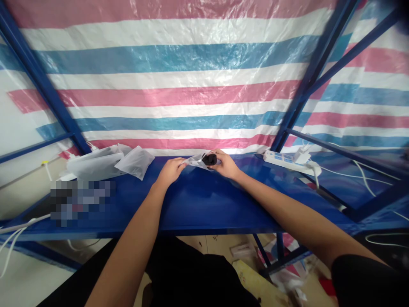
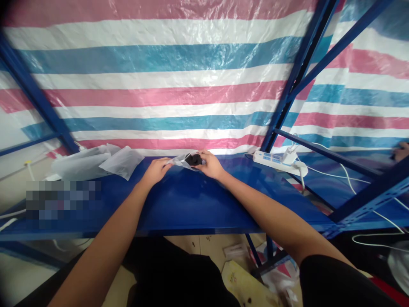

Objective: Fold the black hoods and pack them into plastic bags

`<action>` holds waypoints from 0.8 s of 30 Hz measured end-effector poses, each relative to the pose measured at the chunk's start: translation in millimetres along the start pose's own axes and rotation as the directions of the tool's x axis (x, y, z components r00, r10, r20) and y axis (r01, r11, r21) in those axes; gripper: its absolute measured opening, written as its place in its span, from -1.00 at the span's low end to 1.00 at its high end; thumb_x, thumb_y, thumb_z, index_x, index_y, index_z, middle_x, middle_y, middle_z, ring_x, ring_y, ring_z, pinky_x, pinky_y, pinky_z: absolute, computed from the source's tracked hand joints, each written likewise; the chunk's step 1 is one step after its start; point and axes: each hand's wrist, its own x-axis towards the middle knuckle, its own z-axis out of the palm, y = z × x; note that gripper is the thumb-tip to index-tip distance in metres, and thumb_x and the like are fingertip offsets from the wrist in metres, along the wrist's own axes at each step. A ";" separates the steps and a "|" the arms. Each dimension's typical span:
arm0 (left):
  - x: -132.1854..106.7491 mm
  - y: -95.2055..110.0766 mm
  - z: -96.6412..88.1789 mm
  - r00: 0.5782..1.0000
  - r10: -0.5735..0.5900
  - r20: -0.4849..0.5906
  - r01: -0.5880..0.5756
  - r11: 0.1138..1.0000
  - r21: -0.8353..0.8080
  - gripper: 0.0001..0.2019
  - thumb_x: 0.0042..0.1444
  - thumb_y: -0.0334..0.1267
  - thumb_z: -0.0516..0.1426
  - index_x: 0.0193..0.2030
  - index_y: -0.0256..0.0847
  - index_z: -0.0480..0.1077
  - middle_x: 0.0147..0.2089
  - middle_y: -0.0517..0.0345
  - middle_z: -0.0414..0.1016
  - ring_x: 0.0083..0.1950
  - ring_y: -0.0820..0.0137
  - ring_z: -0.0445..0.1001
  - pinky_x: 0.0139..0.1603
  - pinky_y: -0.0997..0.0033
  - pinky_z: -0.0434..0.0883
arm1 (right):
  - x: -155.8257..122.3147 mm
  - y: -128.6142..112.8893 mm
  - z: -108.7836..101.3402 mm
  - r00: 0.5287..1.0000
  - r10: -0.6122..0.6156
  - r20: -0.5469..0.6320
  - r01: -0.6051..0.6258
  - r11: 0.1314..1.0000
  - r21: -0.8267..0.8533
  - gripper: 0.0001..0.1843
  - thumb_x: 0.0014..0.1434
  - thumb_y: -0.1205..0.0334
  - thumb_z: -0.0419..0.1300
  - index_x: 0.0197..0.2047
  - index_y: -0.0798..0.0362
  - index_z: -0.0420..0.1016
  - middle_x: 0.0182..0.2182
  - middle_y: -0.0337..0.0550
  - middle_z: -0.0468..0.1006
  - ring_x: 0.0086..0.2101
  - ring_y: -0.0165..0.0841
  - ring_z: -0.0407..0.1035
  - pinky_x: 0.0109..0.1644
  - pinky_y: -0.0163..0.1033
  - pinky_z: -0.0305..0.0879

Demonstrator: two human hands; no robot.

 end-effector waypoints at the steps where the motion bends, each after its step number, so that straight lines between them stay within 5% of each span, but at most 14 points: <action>1: 0.3 -1.8 -1.5 0.999 -0.041 -0.014 0.041 0.998 0.039 -0.66 0.53 -0.10 0.05 -0.07 -0.15 0.65 -0.03 -0.02 0.72 -0.01 0.18 0.67 0.07 0.29 0.47 | 1.0 -0.1 0.1 0.999 0.030 -0.013 -0.029 0.996 0.086 -0.58 0.13 0.03 0.57 0.03 -0.08 0.72 0.02 -0.04 0.66 0.05 -0.02 0.56 0.28 0.15 0.47; 4: 0.5 -5.4 -4.6 0.990 -0.127 -0.066 0.135 0.982 0.134 -0.54 0.53 0.03 0.06 -0.30 -0.18 0.56 -0.30 0.03 0.62 -0.25 0.24 0.56 -0.13 0.33 0.38 | 3.4 -1.4 1.7 0.985 0.174 0.001 -0.162 0.909 0.384 -0.56 0.04 -0.05 0.63 -0.07 -0.07 0.73 0.03 -0.11 0.72 0.09 -0.04 0.59 0.30 0.11 0.49; 7: 0.4 -6.2 -5.8 0.980 -0.162 -0.115 0.177 0.975 0.136 -0.51 0.50 0.07 0.08 -0.40 -0.18 0.47 -0.40 0.06 0.55 -0.34 0.28 0.47 -0.22 0.33 0.29 | 4.3 -3.2 2.9 0.949 0.305 0.079 -0.285 0.728 0.623 -0.54 -0.03 0.02 0.67 -0.08 -0.08 0.74 0.10 -0.15 0.74 0.17 -0.06 0.58 0.36 0.10 0.47; 13: 1.4 -4.6 -7.5 0.968 -0.233 -0.093 0.240 0.968 0.079 -0.51 0.47 0.07 0.09 -0.44 -0.18 0.43 -0.49 0.15 0.43 -0.38 0.32 0.37 -0.28 0.36 0.22 | 3.2 -3.8 -0.9 0.890 0.442 0.112 -0.358 0.525 0.772 -0.48 -0.12 0.04 0.71 -0.08 -0.08 0.74 -0.01 -0.10 0.79 0.11 -0.05 0.63 0.34 0.11 0.49; 20: 0.5 -6.0 -7.5 0.972 -0.218 -0.086 0.225 0.971 0.085 -0.53 0.48 0.05 0.11 -0.40 -0.20 0.48 -0.42 0.12 0.51 -0.34 0.30 0.47 -0.22 0.34 0.32 | 1.3 0.0 -9.3 0.891 0.404 0.208 -0.408 0.508 0.759 -0.48 -0.10 0.08 0.71 -0.08 -0.04 0.71 -0.04 -0.07 0.79 0.04 -0.09 0.65 0.28 0.08 0.54; 24: -1.3 7.3 -10.4 0.976 -0.116 -0.184 0.121 0.993 0.011 -0.74 0.43 -0.10 0.20 0.08 -0.17 0.63 0.06 -0.02 0.72 0.03 0.18 0.65 0.13 0.26 0.50 | -1.4 -1.7 -12.9 0.880 0.377 0.288 -0.471 0.624 0.624 -0.38 -0.12 0.18 0.71 0.03 -0.03 0.72 0.00 -0.07 0.78 0.05 -0.11 0.65 0.31 0.07 0.53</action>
